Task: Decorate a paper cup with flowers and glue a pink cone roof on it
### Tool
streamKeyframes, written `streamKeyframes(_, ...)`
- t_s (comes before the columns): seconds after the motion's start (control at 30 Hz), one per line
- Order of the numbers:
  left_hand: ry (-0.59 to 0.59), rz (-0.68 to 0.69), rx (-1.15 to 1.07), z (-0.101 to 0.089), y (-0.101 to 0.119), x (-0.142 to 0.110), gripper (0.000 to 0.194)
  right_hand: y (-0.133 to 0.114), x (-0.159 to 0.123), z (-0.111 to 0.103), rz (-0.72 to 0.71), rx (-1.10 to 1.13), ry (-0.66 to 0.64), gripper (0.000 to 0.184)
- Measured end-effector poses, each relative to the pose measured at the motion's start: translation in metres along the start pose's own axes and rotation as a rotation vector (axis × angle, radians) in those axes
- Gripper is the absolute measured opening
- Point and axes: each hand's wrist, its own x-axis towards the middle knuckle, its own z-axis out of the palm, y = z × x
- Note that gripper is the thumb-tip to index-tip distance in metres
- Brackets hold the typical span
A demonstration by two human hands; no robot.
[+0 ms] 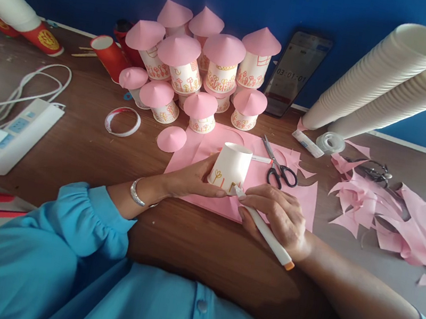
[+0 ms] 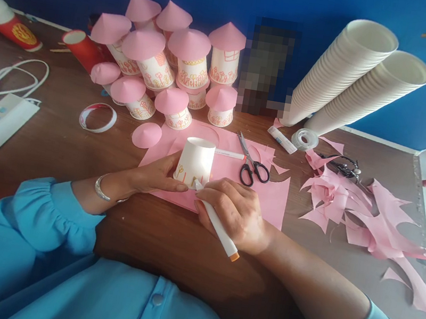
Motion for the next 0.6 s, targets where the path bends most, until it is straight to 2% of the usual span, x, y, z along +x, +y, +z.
streamKeyframes(0.23, -0.004, -0.005, -0.013, -0.0003, -0.0005, -0.0008, 0.060, 0.0005, -0.0002, 0.0008, -0.005, -0.004, 0.002, 0.021)
streamKeyframes(0.6, -0.008, -0.029, -0.024, -0.0033, -0.0058, -0.0007, 0.070, 0.0018, 0.0006, -0.0019, 0.015, -0.046, 0.017, 0.023)
